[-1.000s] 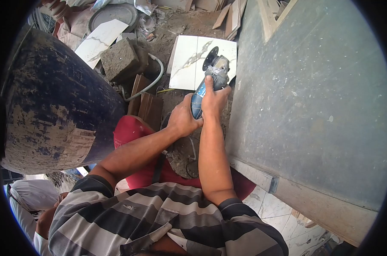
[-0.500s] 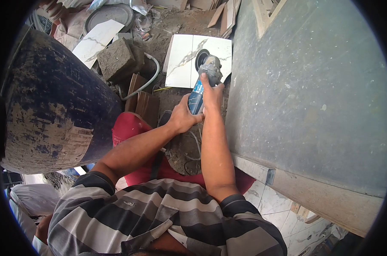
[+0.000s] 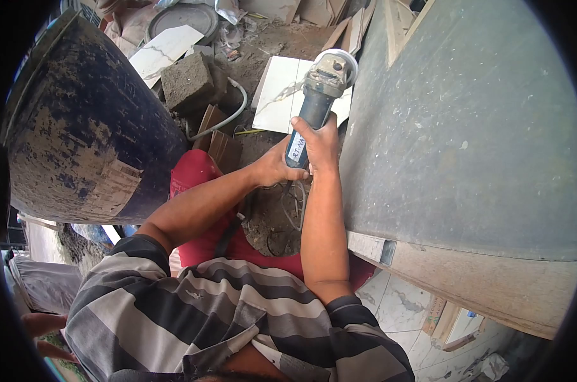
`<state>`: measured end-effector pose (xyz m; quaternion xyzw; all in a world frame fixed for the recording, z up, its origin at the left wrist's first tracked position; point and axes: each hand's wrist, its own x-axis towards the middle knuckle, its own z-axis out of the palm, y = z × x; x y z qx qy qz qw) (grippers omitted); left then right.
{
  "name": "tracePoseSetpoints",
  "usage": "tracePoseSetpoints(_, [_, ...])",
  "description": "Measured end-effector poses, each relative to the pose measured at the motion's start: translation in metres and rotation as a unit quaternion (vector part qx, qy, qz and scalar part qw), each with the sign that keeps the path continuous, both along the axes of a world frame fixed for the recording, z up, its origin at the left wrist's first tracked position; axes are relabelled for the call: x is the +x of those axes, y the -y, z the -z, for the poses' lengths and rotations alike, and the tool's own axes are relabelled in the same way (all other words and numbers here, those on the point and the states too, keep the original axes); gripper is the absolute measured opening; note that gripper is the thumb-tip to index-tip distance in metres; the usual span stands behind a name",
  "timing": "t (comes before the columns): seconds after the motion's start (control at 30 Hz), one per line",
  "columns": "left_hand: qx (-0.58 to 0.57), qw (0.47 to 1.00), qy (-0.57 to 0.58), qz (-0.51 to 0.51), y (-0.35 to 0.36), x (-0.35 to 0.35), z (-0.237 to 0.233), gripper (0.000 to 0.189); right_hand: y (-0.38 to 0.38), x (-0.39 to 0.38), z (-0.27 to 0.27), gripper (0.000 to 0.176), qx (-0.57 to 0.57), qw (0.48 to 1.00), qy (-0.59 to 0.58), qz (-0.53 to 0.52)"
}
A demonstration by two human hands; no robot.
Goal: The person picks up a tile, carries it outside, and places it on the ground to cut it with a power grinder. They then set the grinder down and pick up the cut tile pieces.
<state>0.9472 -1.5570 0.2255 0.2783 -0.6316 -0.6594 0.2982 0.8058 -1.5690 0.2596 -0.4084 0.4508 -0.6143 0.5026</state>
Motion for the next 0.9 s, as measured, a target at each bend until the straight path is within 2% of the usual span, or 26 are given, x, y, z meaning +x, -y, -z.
tracePoseSetpoints(0.07, [0.012, 1.0, -0.012, 0.001, -0.008, 0.002, -0.013, 0.077, -0.011, 0.003, 0.002, 0.061, -0.019, 0.998, 0.048, -0.031])
tracePoseSetpoints(0.2, [0.055, 0.998, -0.028, 0.011, -0.02, 0.005, -0.027, 0.074, -0.025, 0.006, 0.002, 0.059, 0.02, 0.997, 0.04, -0.06])
tracePoseSetpoints(0.27, [0.071, 0.997, -0.035, 0.022, -0.018, 0.005, -0.016, 0.074, -0.027, 0.008, 0.001, 0.058, 0.009, 0.999, 0.023, -0.041])
tracePoseSetpoints(0.3, [0.057, 0.998, -0.026, 0.003, -0.019, 0.003, -0.012, 0.074, -0.023, 0.008, 0.007, 0.062, -0.006, 0.999, 0.013, -0.035])
tracePoseSetpoints(0.33, [0.065, 0.997, -0.045, -0.017, -0.021, 0.001, -0.005, 0.072, -0.02, 0.009, 0.009, 0.063, -0.021, 0.998, -0.051, 0.011])
tracePoseSetpoints(0.4, [0.09, 0.993, -0.068, -0.039, -0.033, -0.003, 0.019, 0.071, -0.013, 0.005, 0.006, 0.064, 0.0, 0.996, -0.074, 0.043])
tracePoseSetpoints(0.47, [0.122, 0.989, 0.036, -0.08, -0.04, -0.003, 0.041, 0.077, -0.005, -0.002, 0.0, 0.065, 0.029, 0.986, -0.136, 0.088])
tracePoseSetpoints(0.5, [0.119, 0.987, 0.102, -0.037, -0.042, -0.002, 0.036, 0.084, 0.001, -0.005, -0.003, 0.063, -0.003, 0.984, -0.137, 0.111])
tracePoseSetpoints(0.53, [0.013, 0.973, 0.231, -0.023, -0.044, -0.001, 0.044, 0.085, 0.003, -0.009, -0.008, 0.061, 0.014, 0.977, -0.167, 0.13])
tracePoseSetpoints(0.57, [-0.095, 0.931, 0.352, -0.006, -0.041, 0.0, 0.052, 0.087, 0.006, -0.012, -0.015, 0.06, 0.031, 0.969, -0.195, 0.151])
tracePoseSetpoints(0.67, [-0.097, 0.923, 0.371, -0.022, -0.009, 0.006, 0.011, 0.084, 0.018, -0.017, -0.018, 0.057, 0.075, 0.941, -0.268, 0.191])
tracePoseSetpoints(0.7, [-0.099, 0.924, 0.37, -0.013, 0.01, 0.01, -0.007, 0.084, 0.024, -0.019, -0.016, 0.056, 0.098, 0.927, -0.302, 0.198])
tracePoseSetpoints(0.77, [-0.05, 0.986, 0.157, 0.022, 0.059, 0.028, -0.037, 0.074, 0.039, -0.017, -0.002, 0.057, 0.109, 0.922, -0.31, 0.207])
tracePoseSetpoints(0.83, [0.008, 0.998, 0.045, 0.05, 0.118, 0.044, -0.043, 0.063, 0.056, -0.01, 0.007, 0.06, 0.152, 0.891, -0.373, 0.21])
tracePoseSetpoints(0.9, [-0.005, 0.999, 0.036, -0.012, 0.185, 0.056, -0.021, 0.052, 0.079, -0.002, 0.028, 0.06, 0.167, 0.886, -0.376, 0.215])
